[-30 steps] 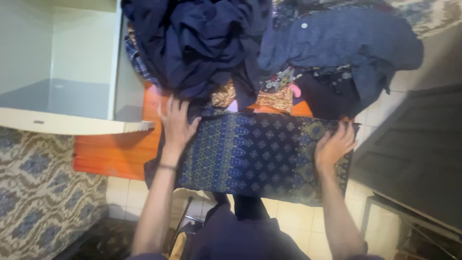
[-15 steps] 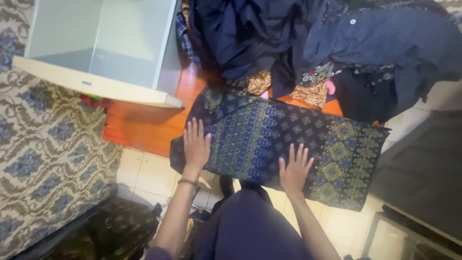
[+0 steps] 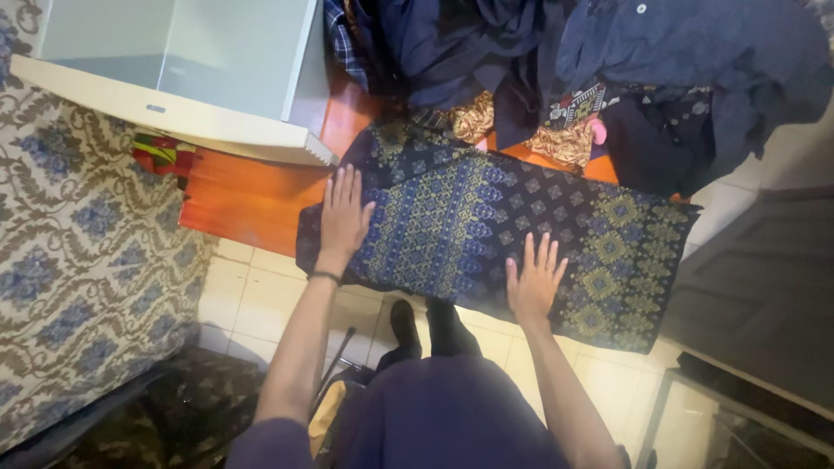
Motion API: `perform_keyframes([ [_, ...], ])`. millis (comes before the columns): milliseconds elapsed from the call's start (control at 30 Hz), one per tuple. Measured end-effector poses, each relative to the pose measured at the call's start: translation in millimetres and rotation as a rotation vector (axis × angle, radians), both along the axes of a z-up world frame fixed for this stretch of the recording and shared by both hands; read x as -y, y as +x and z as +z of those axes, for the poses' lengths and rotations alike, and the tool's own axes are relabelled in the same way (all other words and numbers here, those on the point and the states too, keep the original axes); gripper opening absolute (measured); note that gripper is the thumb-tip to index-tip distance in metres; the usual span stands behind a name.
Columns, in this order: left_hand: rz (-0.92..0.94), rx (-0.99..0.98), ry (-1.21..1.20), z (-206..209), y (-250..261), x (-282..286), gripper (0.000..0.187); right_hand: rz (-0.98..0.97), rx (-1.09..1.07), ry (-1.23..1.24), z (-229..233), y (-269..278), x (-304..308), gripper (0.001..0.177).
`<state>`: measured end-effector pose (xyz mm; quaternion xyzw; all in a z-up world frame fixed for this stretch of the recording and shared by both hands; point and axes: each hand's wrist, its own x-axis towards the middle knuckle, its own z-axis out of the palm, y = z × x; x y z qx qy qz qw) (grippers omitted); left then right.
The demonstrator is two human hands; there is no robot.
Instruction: The person removes a shirt from a white drawer and folds it neatly by hand on a flat orange surface.
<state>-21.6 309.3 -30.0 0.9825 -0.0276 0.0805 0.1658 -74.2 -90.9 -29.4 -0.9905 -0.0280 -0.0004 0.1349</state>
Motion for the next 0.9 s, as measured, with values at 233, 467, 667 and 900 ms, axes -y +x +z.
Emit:
perform_keyframes([
  [233,0.072,-0.032,-0.175,22.6,-87.6,98.3,0.054,-0.019,-0.009,-0.031,-3.3,0.7,-1.5,0.068],
  [467,-0.1,-0.079,-0.173,13.2,-103.5,50.7,0.058,-0.025,-0.011,0.0,-3.0,2.7,-1.4,0.069],
  [667,-0.091,-0.037,-0.04,3.7,-97.6,11.1,0.058,-0.035,-0.018,0.002,-1.8,1.9,-2.2,0.07],
  [900,-0.125,-0.043,-0.091,10.3,-98.2,-43.4,0.058,-0.045,-0.034,0.014,-0.5,2.0,-2.7,0.069],
])
